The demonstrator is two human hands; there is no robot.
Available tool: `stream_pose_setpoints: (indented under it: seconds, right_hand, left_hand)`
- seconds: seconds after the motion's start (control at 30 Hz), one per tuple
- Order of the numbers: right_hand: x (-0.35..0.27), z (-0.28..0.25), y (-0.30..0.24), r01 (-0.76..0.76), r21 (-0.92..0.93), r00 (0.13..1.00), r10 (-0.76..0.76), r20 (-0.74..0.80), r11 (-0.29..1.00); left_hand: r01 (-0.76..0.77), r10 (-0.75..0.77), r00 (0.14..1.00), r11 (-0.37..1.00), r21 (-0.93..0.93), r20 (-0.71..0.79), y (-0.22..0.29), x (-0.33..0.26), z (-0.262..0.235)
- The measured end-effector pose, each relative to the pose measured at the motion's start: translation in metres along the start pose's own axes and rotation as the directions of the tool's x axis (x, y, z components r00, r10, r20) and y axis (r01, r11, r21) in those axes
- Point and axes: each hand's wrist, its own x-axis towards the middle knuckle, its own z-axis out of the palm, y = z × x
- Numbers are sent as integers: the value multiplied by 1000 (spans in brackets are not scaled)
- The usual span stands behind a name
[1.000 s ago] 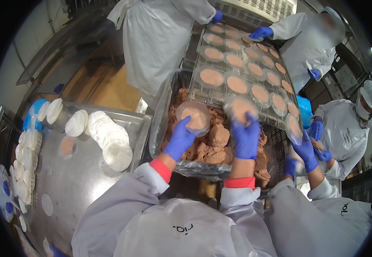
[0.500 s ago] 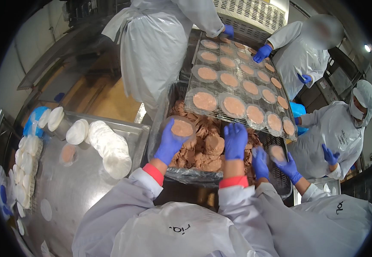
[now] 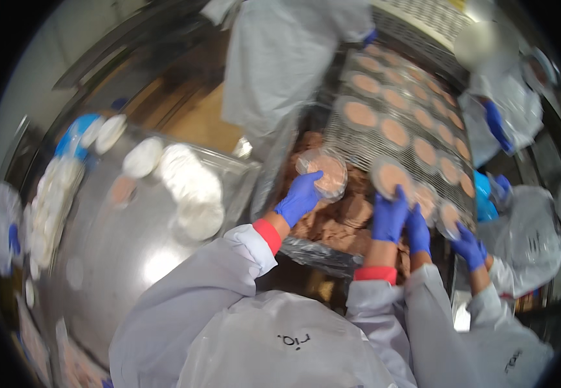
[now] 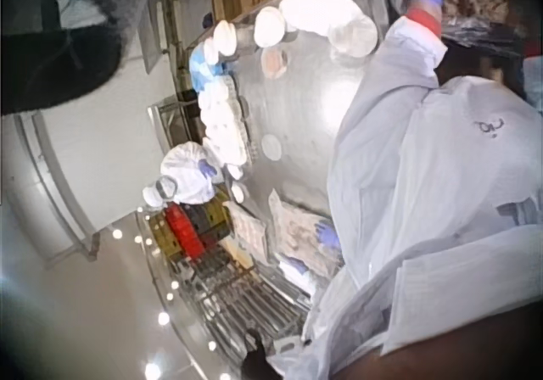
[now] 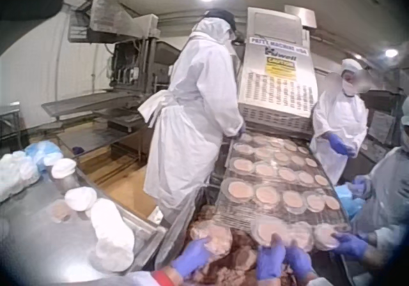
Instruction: The person repeatedly picks up round white discs and places them onto a wire rack filled with pink ground meat. They press the discs into the meat to form patties and then move the finished items to a metal tray.
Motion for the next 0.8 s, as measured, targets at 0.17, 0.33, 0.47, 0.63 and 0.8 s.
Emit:
stream_pose_setpoints:
  seconds: [0.17,0.33,0.47,0.63,0.8]
  right_hand:
    - [-104,111,16,30,-106,974,-6,225,994]
    - [-133,123,131,142,-545,811,218,543,827]
    - [-158,127,144,-42,-654,744,460,485,756]
    - [-111,73,124,-268,-559,749,535,392,785]
    - [-91,56,92,-302,-280,933,342,108,911]
  left_hand:
    - [-108,113,992,990,-96,48,59,-77,-1]
    - [-347,346,938,938,4,20,111,-153,18]
    - [-604,568,755,797,-12,-327,157,-234,-76]
    - [-819,859,-144,176,546,-492,187,-412,-253]
    - [-681,932,20,278,678,-362,177,-275,-211]
